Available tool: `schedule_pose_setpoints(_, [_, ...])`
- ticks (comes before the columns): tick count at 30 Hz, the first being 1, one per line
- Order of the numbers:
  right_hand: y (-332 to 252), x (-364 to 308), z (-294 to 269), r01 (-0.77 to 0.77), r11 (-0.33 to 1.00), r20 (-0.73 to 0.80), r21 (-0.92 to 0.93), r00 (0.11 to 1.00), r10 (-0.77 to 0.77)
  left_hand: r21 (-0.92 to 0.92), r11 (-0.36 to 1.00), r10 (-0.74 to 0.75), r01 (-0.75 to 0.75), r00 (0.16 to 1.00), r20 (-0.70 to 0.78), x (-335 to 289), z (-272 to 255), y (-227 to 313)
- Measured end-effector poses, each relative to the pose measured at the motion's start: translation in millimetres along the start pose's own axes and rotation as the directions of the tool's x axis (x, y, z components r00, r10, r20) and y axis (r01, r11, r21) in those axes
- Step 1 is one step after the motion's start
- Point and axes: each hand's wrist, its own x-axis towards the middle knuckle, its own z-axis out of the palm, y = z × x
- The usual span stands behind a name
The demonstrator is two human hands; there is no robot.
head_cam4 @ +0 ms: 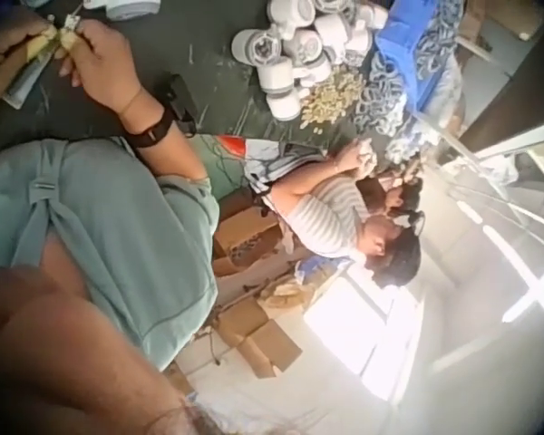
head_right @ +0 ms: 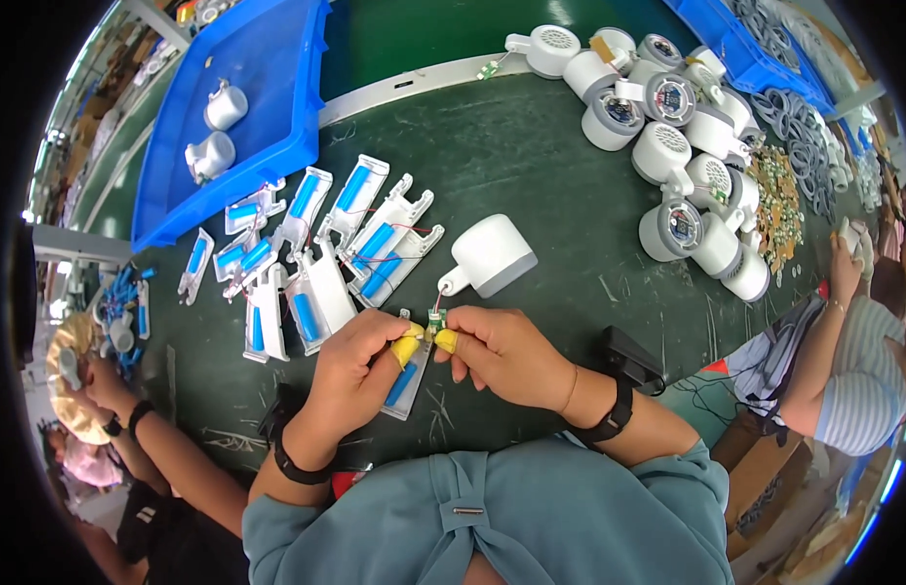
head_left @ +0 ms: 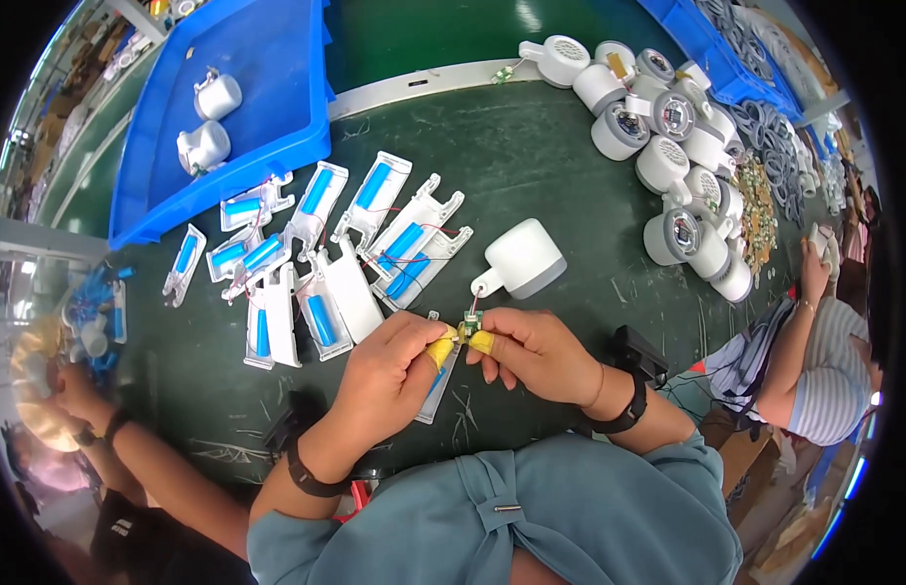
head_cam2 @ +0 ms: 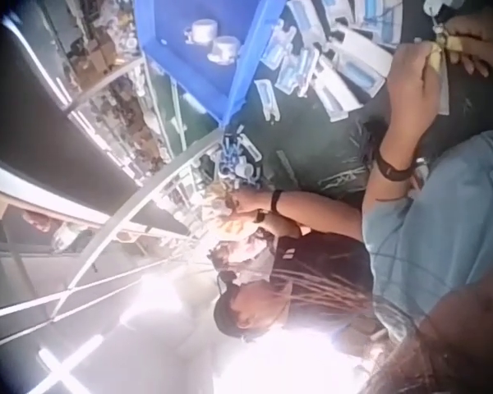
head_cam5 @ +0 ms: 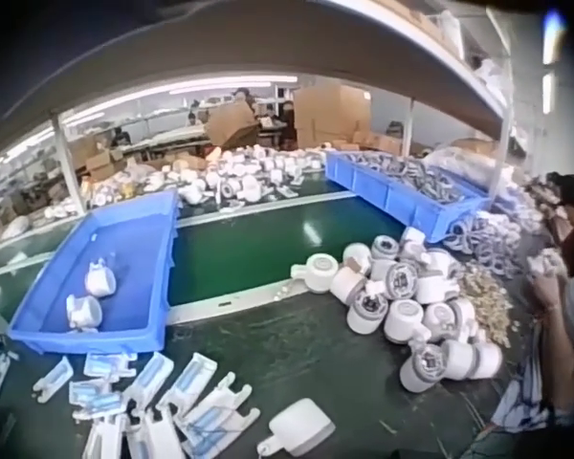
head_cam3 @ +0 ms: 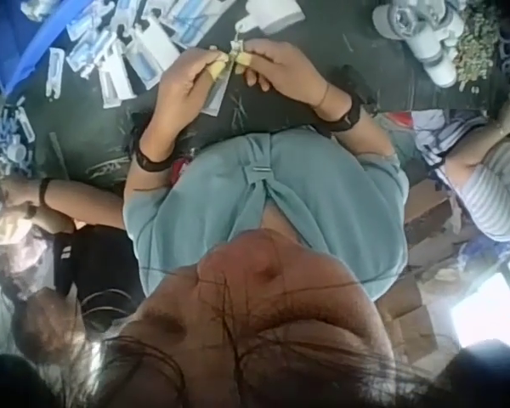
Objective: The person assembles electronic devices by connecting wires from a battery pack to a circuit board inside a white plastic housing. They then press the components into the housing and place the partially assembled unit onto a pile on the workbench.
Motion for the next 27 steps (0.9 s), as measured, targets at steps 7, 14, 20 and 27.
schedule_pose_setpoints(7, [2.0,-1.8,1.2,0.068,0.986,0.022,-0.151,0.998,-0.065,0.014,0.999,-0.033,0.033,0.999,0.020,1.9,0.0,6.0])
schedule_pose_setpoints(14, [6.5,-1.8,3.0,0.169,0.955,0.028,-0.244,0.986,-0.167,0.091,0.996,-0.014,0.007,0.997,0.077,2.5,-6.0,8.6])
schedule_pose_setpoints(20, [10.4,-2.0,7.8,0.361,0.781,0.055,-0.510,0.920,-0.389,0.149,0.988,-0.004,-0.027,0.979,0.204,4.2,-14.2,8.5])
schedule_pose_setpoints(27, [10.5,-1.5,16.1,0.396,0.674,0.062,-0.624,0.884,-0.463,0.198,0.980,-0.014,-0.035,0.970,0.242,5.4,-19.1,10.3])
